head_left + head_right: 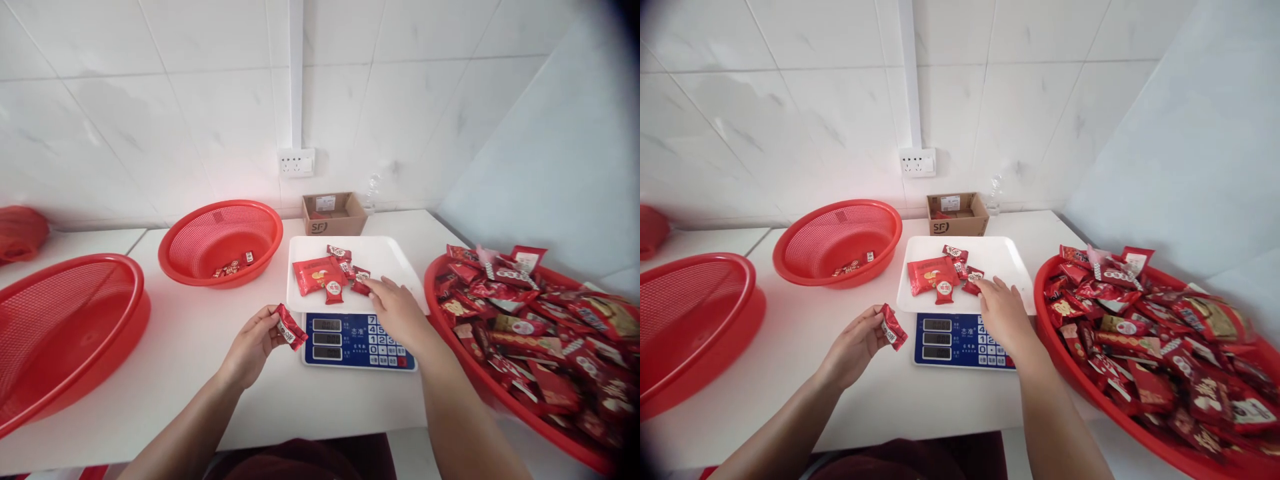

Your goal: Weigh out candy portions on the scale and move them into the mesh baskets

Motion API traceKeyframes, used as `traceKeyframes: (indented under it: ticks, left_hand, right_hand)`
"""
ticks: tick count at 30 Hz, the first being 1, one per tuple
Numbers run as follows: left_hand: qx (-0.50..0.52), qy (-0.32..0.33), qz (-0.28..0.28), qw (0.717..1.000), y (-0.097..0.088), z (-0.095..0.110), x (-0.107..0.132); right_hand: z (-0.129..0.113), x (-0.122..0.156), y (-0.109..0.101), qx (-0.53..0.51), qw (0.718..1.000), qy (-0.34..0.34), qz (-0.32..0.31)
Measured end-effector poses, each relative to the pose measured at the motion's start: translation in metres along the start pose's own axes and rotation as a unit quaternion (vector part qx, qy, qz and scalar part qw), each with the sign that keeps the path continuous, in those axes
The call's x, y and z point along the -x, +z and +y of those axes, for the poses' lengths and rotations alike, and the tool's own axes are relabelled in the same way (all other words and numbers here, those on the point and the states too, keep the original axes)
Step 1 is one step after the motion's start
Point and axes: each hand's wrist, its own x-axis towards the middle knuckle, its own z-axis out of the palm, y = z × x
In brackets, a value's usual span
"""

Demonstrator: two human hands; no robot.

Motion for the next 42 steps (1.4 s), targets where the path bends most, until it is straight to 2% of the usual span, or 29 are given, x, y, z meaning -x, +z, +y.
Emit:
traceKeyframes:
  ticks: [3, 7, 11, 14, 18, 21, 23, 24, 27, 29, 30, 31, 32, 33, 37, 39, 41, 42]
  left_hand:
    - [-0.005, -0.005, -0.006, 1.0, -0.004, 0.0, -0.001]
    - [-0.007, -0.007, -0.027, 1.0, 0.0, 0.0, -0.003]
    - [0.0, -0.021, -0.04, 0.999, 0.006, 0.001, -0.002]
    - [0.008, -0.025, -0.04, 0.999, 0.004, 0.002, 0.001]
    - [0.002, -0.023, -0.032, 0.999, -0.004, 0.0, 0.004]
    - [-0.034, -0.016, -0.036, 0.999, -0.004, -0.004, 0.007]
    - [-0.069, 0.002, -0.045, 0.997, 0.001, -0.007, 0.011]
    - [-0.093, 0.018, -0.057, 0.994, 0.005, -0.008, 0.014]
    - [-0.206, 0.09, -0.146, 0.963, 0.018, -0.011, 0.023]
    - [-0.263, 0.126, -0.225, 0.93, 0.026, -0.012, 0.029]
    - [-0.278, 0.135, -0.255, 0.916, 0.028, -0.013, 0.031]
    - [-0.288, 0.138, -0.277, 0.906, 0.03, -0.015, 0.032]
    - [-0.297, 0.139, -0.292, 0.899, 0.032, -0.016, 0.033]
    - [-0.312, 0.142, -0.3, 0.89, 0.032, -0.019, 0.033]
    - [-0.383, 0.178, -0.28, 0.862, 0.03, -0.023, 0.031]
    - [-0.402, 0.206, -0.234, 0.861, 0.026, -0.018, 0.026]
    - [-0.413, 0.238, -0.158, 0.864, 0.019, -0.006, 0.017]
    - [-0.423, 0.255, -0.11, 0.862, 0.013, 0.002, 0.011]
  right_hand:
    - [-0.006, -0.001, -0.011, -0.021, 1.0, 0.0, 0.017]
    - [-0.011, -0.026, -0.016, -0.068, 0.996, 0.006, 0.06]
    - [-0.017, -0.058, -0.008, -0.054, 0.998, -0.015, -0.001]
    - [-0.019, -0.068, -0.003, -0.043, 0.998, -0.015, -0.045]
    - [-0.019, -0.058, -0.009, -0.05, 0.998, 0.001, -0.047]
    - [-0.023, -0.031, -0.019, -0.126, 0.992, 0.011, 0.025]
    - [-0.031, -0.004, -0.023, -0.227, 0.973, 0.011, 0.041]
    - [-0.036, 0.012, -0.023, -0.284, 0.959, 0.009, 0.015]
    - [-0.053, 0.059, -0.018, -0.444, 0.883, -0.013, -0.15]
    - [-0.06, 0.085, -0.013, -0.522, 0.815, -0.002, -0.252]
    - [-0.063, 0.095, -0.011, -0.544, 0.787, 0.006, -0.289]
    - [-0.065, 0.103, -0.009, -0.552, 0.772, 0.012, -0.315]
    - [-0.066, 0.109, -0.008, -0.543, 0.772, 0.014, -0.329]
    - [-0.067, 0.112, -0.007, -0.52, 0.786, 0.01, -0.333]
    - [-0.067, 0.114, -0.009, -0.402, 0.869, -0.019, -0.287]
    - [-0.057, 0.11, -0.015, -0.359, 0.91, 0.003, -0.209]
    - [-0.038, 0.105, -0.025, -0.309, 0.946, 0.062, -0.071]
    - [-0.026, 0.103, -0.031, -0.281, 0.954, 0.1, 0.011]
